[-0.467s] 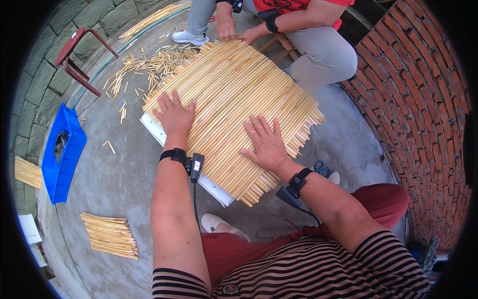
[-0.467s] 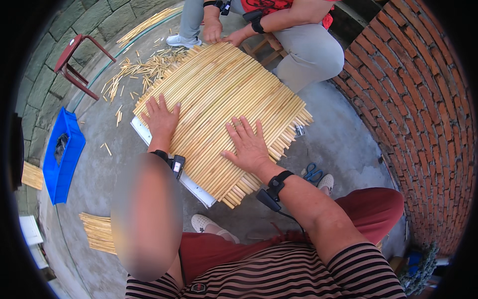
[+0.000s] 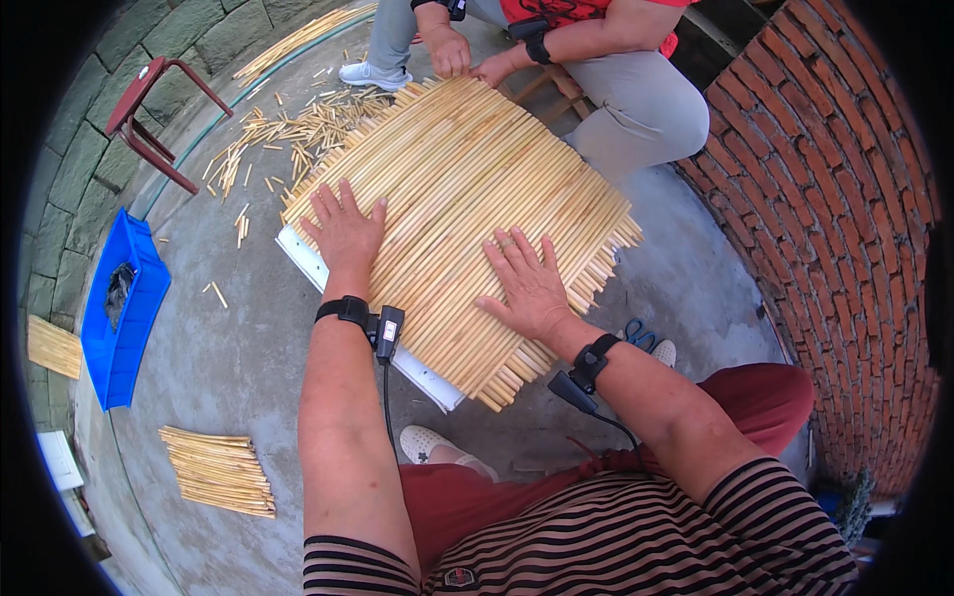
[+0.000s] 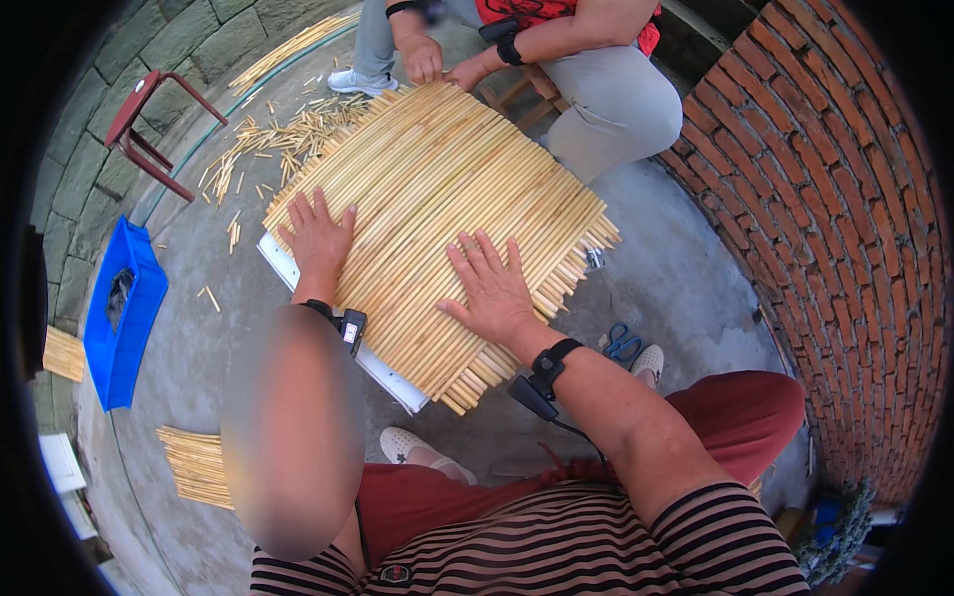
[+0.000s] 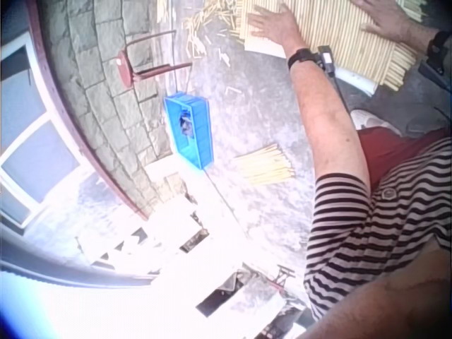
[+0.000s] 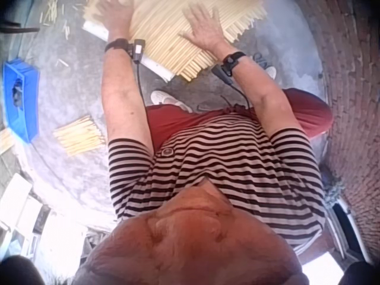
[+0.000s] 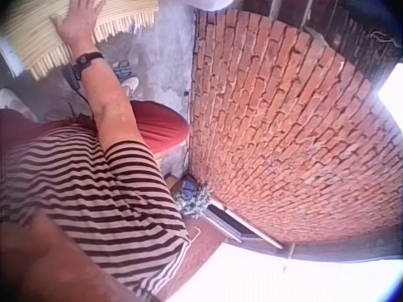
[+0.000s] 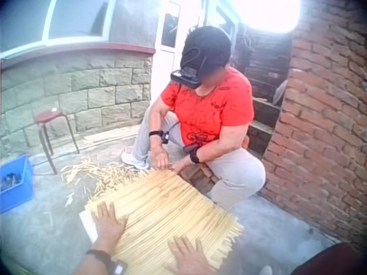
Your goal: The person weaves a bamboo mat by hand, aligning thin strips of bamboo on a flat surface and securing them with thread while receiving assistance from another person.
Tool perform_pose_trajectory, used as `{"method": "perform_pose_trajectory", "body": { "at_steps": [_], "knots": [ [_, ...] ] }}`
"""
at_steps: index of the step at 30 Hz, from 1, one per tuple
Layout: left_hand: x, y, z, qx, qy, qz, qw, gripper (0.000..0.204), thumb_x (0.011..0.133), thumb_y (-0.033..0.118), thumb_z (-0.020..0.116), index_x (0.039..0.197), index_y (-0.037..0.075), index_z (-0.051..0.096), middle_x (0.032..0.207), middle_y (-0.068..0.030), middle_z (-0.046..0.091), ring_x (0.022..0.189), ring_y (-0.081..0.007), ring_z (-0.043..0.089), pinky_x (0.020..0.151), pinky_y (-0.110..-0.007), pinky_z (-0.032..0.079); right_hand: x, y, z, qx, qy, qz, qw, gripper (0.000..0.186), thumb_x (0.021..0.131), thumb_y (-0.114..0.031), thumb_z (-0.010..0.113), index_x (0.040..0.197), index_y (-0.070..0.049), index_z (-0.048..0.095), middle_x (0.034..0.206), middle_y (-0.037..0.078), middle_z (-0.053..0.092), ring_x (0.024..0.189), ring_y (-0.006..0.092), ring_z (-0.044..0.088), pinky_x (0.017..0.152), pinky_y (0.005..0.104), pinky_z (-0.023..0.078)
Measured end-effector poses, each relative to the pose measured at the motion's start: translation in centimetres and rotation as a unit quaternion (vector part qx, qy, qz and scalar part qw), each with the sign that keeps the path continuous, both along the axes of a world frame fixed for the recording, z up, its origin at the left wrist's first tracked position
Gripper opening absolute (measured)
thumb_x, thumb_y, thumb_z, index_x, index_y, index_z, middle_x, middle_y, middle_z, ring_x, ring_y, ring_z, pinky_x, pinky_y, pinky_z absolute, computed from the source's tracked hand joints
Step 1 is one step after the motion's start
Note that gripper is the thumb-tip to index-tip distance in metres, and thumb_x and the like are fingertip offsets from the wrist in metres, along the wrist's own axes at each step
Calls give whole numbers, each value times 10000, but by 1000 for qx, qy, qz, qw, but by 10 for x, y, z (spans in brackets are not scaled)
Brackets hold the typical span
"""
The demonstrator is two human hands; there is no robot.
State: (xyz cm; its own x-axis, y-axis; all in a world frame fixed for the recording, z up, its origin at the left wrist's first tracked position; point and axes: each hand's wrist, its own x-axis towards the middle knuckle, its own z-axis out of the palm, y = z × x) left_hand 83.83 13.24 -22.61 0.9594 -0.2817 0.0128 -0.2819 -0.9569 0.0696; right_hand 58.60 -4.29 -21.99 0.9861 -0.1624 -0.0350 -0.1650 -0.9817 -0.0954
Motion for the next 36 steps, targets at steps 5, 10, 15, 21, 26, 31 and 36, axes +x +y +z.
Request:
{"method": "perform_pose_trajectory", "body": {
  "at_steps": [5,10,15,21,26,31,36],
  "knots": [
    [-4,5,-3,2,4,-2,1000,855,1022,659,381,1665,117,230,1729,-203,155,1609,-372,72,1262,-626,33,-5,4,0,12,0,0,1000,899,976,-687,456,1642,-112,268,1692,151,273,1593,339,161,1274,594,39],
    [-3,4,-4,-4,-2,-3,1000,854,1021,658,382,1664,116,234,1726,-205,160,1609,-373,73,1262,-626,32,-4,4,1,5,10,-3,1000,900,983,-711,419,1650,-129,259,1703,126,257,1600,316,133,1275,602,26],
    [1,1,-4,-12,-7,-3,1000,850,1023,655,382,1663,115,237,1725,-206,164,1609,-373,74,1262,-625,35,0,0,1,-1,14,-4,1000,897,986,-716,409,1650,-130,265,1706,118,254,1602,307,129,1274,609,22],
    [0,2,-2,-10,-5,2,1000,851,1021,655,390,1660,112,247,1725,-205,165,1609,-368,76,1262,-625,38,1,1,2,4,1,2,1000,886,980,-690,447,1640,-123,278,1692,138,271,1594,329,153,1277,594,38],
    [0,0,-4,-5,-13,-2,1000,852,1020,653,398,1661,113,245,1725,-205,169,1609,-367,86,1260,-627,45,0,0,1,11,4,-2,1000,893,975,-684,464,1637,-114,282,1695,138,264,1597,327,144,1276,595,27],
    [2,1,-6,-9,-12,0,1000,853,1021,657,386,1663,116,238,1725,-206,169,1608,-369,92,1260,-626,43,1,1,3,-13,27,-6,1000,893,989,-715,404,1653,-137,256,1714,111,236,1605,301,116,1276,607,11],
    [2,1,-6,-7,-12,0,1000,850,1022,658,382,1664,120,236,1725,-208,166,1609,-370,86,1260,-624,43,1,2,6,-9,40,-10,999,889,993,-720,390,1658,-150,241,1718,100,225,1607,288,106,1282,596,3]
  ]
}}
